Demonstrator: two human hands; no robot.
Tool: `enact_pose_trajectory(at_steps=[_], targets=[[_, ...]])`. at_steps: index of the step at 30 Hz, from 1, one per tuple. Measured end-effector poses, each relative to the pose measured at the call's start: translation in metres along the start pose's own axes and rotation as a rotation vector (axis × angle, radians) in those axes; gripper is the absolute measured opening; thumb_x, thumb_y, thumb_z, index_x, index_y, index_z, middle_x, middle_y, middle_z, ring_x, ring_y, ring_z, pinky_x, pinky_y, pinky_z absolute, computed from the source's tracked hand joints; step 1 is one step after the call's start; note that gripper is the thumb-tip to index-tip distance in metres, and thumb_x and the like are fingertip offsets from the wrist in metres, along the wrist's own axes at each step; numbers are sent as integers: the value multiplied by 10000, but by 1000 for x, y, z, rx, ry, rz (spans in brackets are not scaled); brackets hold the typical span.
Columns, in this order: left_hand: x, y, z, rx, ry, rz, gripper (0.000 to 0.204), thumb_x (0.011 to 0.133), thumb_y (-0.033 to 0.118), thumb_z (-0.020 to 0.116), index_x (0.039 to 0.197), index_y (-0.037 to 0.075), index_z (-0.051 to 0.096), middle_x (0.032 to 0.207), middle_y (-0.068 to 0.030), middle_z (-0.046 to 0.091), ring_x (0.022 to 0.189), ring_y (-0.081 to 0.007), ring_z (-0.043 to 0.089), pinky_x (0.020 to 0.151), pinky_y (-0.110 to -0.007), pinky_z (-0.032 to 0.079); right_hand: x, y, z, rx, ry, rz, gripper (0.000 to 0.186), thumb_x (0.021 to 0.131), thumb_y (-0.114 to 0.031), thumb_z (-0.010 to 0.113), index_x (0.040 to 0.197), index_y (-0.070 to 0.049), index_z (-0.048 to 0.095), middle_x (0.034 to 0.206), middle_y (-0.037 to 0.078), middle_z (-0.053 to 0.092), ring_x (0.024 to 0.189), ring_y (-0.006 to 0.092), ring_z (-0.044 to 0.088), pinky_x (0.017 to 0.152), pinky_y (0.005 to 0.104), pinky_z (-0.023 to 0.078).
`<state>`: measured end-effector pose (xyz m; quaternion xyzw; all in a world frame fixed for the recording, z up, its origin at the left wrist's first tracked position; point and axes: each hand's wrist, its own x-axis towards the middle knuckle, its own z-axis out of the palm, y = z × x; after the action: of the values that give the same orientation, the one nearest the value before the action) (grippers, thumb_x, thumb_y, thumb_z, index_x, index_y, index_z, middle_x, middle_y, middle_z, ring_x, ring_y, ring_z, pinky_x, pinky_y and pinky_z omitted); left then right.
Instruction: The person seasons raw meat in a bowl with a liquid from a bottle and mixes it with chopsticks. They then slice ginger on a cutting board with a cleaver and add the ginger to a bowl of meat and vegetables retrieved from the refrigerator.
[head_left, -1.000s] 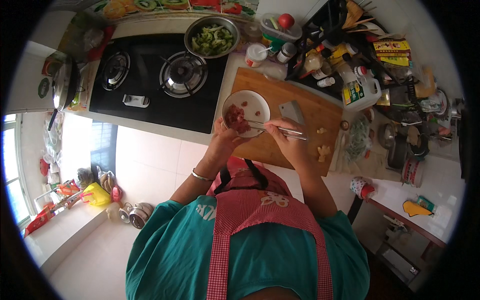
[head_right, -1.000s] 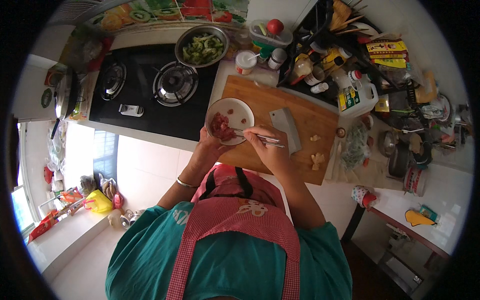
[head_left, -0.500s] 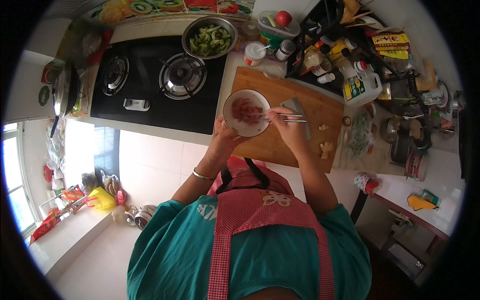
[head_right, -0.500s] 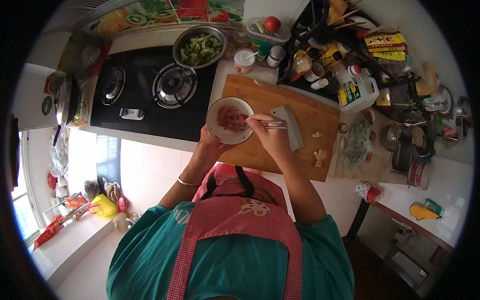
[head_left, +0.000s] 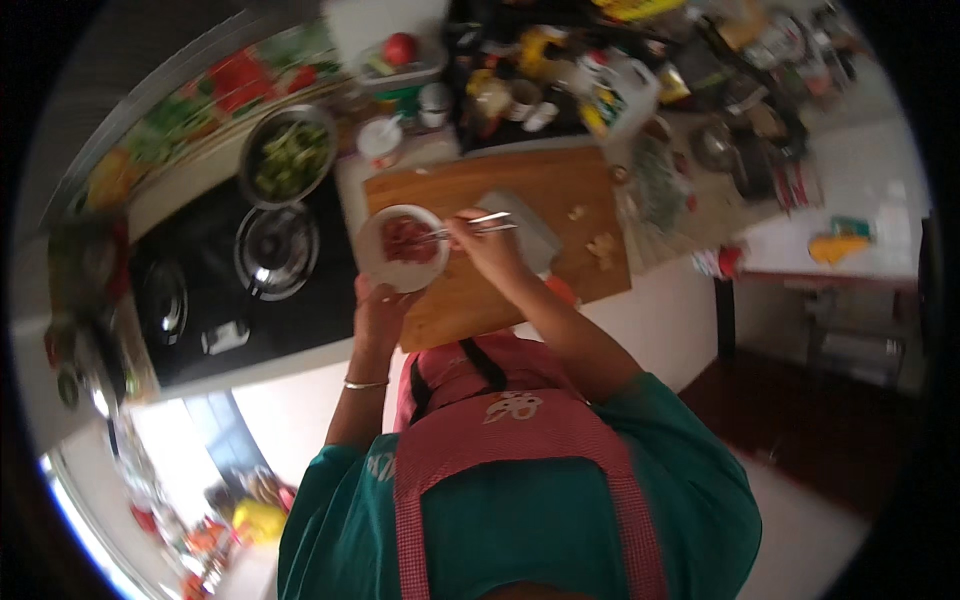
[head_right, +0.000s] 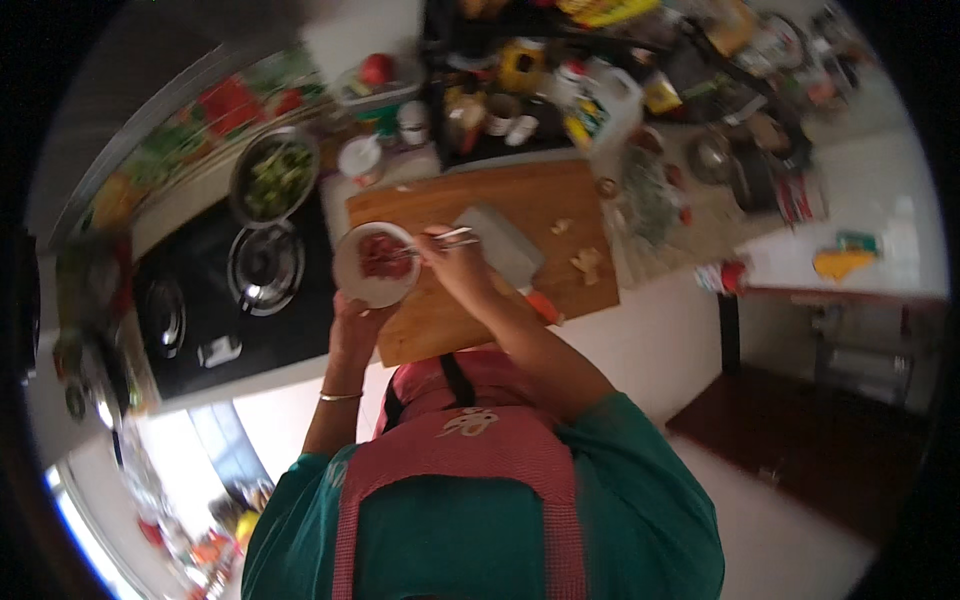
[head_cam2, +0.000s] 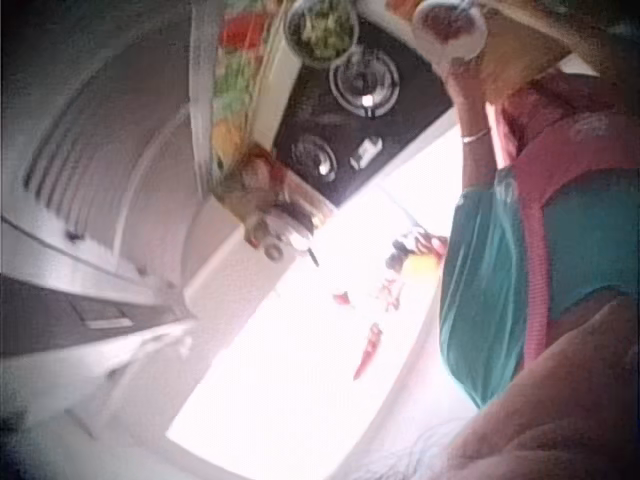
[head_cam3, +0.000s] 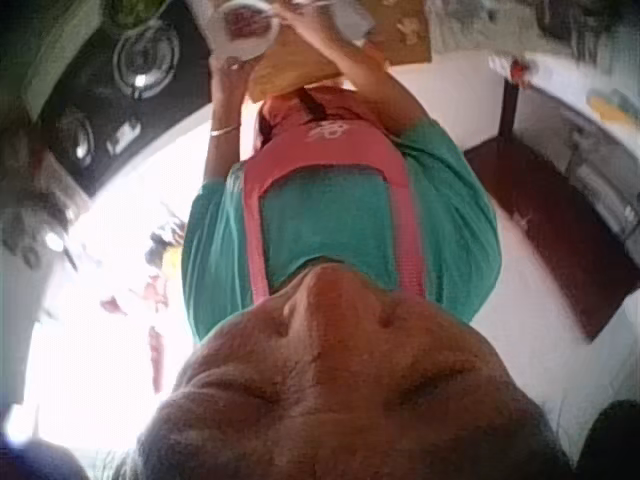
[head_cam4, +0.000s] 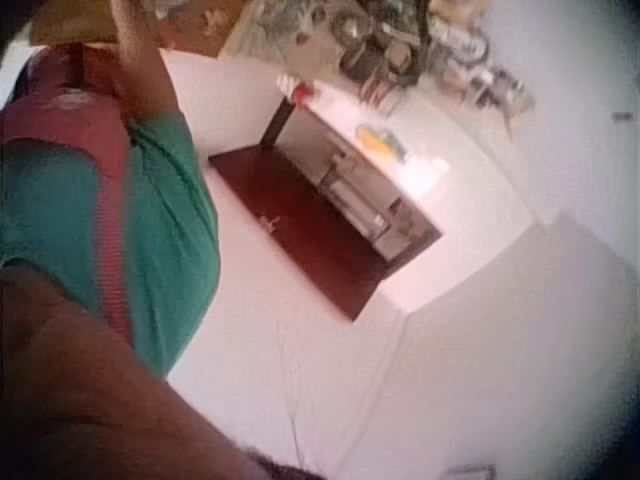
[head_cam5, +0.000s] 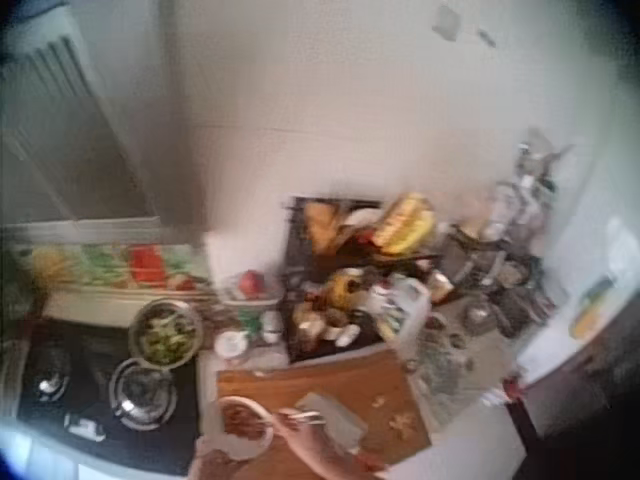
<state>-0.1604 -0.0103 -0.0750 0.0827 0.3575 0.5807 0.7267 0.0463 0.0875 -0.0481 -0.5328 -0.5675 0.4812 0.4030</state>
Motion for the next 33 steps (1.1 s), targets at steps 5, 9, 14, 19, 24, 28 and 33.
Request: enact_pose_trajectory(at_steps=[5,9,14,19,24,28,33], targets=[[35,13,-4,10,55,19,620,831,-22,528,1423,90,381,1414,-153,468,1284,-404,525,1065,-579,493,21,23,28,188,5,173,224,938,-251,735,938,-27,714,766,20,682,595,69,618,526,245,515],[59,13,-16,13,99,-8,641,821,-23,550,1430,78,379,1449,-144,442,1286,-400,522,1084,-566,485,10,61,21,377,-209,374,239,919,-241,755,1045,-43,706,870,26,706,654,103,640,560,260,516],[77,7,-36,3,84,34,641,843,-45,551,1447,74,371,1446,-131,449,1274,-371,532,1107,-537,480,-67,70,-31,-266,-68,128,280,885,-181,751,1128,-63,677,980,73,690,877,223,666,755,345,539],[76,2,-38,-39,84,66,578,891,-38,545,1441,59,397,1424,-125,478,1273,-356,538,1101,-508,491,-116,76,-101,-898,189,96,320,837,-124,732,1131,-68,618,1036,125,663,1012,348,613,883,459,497],[67,7,-31,39,119,29,449,978,51,545,1419,48,457,1398,-126,529,1238,-338,566,1131,-487,452,-118,120,-125,-1051,118,73,346,818,-81,717,1133,-74,575,1004,142,632,1025,369,592,882,481,477],[47,-2,-38,212,264,13,330,997,100,568,1321,54,525,1253,-99,590,1067,-293,633,945,-406,536,-112,120,-145,-929,36,-63,353,814,-50,695,1150,-91,595,1050,159,638,1012,361,607,863,472,491],[36,-66,15,720,189,25,196,975,83,612,1169,61,598,992,-45,626,849,-199,638,689,-306,512,-155,64,-211,-634,17,125,485,802,-85,691,1277,-84,587,1076,134,642,902,314,650,781,437,536]])
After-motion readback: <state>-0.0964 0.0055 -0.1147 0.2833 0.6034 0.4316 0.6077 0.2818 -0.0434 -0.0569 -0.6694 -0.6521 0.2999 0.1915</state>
